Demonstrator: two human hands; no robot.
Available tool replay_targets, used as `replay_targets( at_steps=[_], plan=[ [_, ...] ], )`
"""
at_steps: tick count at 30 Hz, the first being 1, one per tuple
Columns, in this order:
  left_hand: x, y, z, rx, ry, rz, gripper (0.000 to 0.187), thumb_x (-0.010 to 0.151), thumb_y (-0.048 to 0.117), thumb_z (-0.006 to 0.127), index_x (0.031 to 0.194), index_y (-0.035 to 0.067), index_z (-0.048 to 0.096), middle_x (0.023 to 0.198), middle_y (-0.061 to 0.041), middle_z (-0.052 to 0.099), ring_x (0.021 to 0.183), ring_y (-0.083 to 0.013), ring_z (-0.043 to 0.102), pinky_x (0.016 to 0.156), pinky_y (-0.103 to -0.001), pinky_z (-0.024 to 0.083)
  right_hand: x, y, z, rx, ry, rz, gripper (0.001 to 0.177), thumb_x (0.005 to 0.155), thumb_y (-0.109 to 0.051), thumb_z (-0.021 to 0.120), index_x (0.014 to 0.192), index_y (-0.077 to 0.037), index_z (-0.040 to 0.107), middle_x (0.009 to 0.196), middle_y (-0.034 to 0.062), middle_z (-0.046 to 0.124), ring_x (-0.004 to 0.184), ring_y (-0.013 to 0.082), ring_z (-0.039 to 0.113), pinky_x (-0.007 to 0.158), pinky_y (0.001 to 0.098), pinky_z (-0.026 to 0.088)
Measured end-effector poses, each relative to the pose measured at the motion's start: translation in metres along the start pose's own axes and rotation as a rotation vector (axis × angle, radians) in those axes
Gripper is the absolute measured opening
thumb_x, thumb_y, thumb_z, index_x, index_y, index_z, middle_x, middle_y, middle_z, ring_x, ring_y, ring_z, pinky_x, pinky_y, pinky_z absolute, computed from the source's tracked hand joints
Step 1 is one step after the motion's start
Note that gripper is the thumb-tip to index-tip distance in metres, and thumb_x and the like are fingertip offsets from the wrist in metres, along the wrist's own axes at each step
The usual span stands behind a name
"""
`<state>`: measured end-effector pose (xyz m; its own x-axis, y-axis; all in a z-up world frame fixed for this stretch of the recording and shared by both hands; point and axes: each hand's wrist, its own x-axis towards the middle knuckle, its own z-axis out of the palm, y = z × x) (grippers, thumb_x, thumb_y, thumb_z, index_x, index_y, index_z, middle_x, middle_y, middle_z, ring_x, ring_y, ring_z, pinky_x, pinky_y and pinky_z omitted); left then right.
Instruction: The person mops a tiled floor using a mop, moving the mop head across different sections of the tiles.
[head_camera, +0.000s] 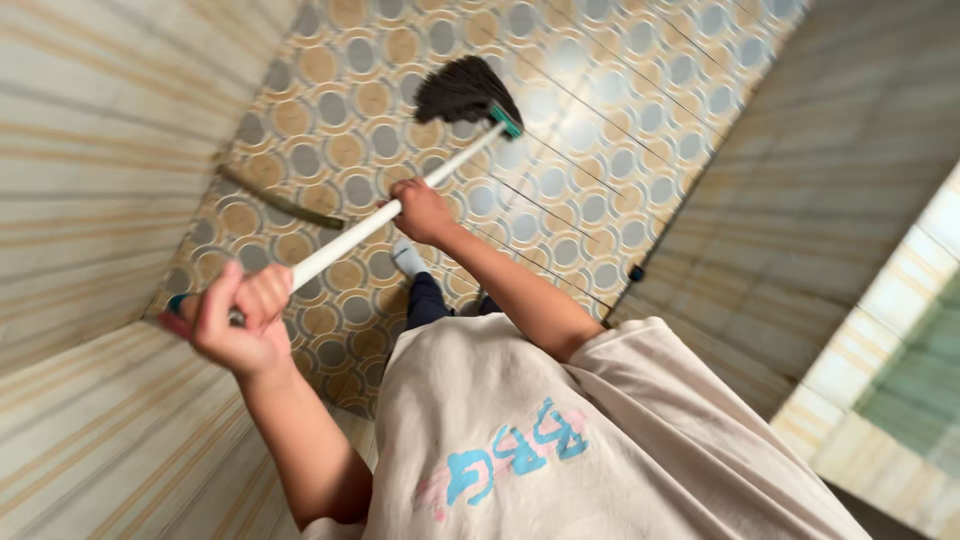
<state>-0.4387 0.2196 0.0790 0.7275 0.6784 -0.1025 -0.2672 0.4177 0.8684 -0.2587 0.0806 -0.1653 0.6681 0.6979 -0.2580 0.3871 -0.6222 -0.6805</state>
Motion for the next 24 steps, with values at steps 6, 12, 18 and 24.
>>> replay_targets(
  at_steps=[6,12,18,24],
  plan=[
    [0.008,-0.132,0.076,-0.055,-0.322,-0.231,0.051,0.101,0.012,0.051,0.053,0.014,0.034,0.050,0.002,0.027,0.045,-0.0122,0.025,0.054,-0.031,0.027,-0.105,0.161,-0.046,0.072,0.227,0.274,0.018,0.090,-0.023,0.074,0.092,-0.006,0.072,0.104,0.0166,0.068,0.106,0.0390,0.062,0.091,0.0487,0.050],
    [-0.066,-0.268,0.165,0.101,-0.763,-0.435,0.035,0.094,0.014,0.052,0.065,-0.001,0.062,0.056,-0.005,0.051,0.052,-0.0151,0.040,0.054,-0.031,0.035,-0.235,0.307,-0.082,0.083,0.432,0.463,0.037,0.097,-0.034,0.071,0.080,-0.001,0.067,0.084,0.0211,0.065,0.090,0.0402,0.060,0.085,0.0497,0.047],
    [-0.081,-0.259,0.190,0.061,-0.782,-0.458,0.058,0.108,0.013,0.049,0.051,0.008,0.035,0.050,0.000,0.036,0.051,-0.0130,0.036,0.064,-0.030,0.040,-0.249,0.318,-0.100,0.020,0.461,0.330,0.045,0.102,-0.035,0.065,0.074,0.000,0.061,0.081,0.0227,0.064,0.086,0.0434,0.054,0.080,0.0520,0.044],
    [-0.085,-0.254,0.158,0.023,-0.669,-0.461,0.056,0.107,0.012,0.047,0.052,0.008,0.034,0.051,0.000,0.035,0.053,-0.0143,0.036,0.063,-0.030,0.038,-0.238,0.304,-0.071,0.024,0.450,0.339,0.043,0.100,-0.033,0.065,0.073,0.001,0.063,0.078,0.0241,0.064,0.081,0.0446,0.055,0.079,0.0532,0.043]
  ],
)
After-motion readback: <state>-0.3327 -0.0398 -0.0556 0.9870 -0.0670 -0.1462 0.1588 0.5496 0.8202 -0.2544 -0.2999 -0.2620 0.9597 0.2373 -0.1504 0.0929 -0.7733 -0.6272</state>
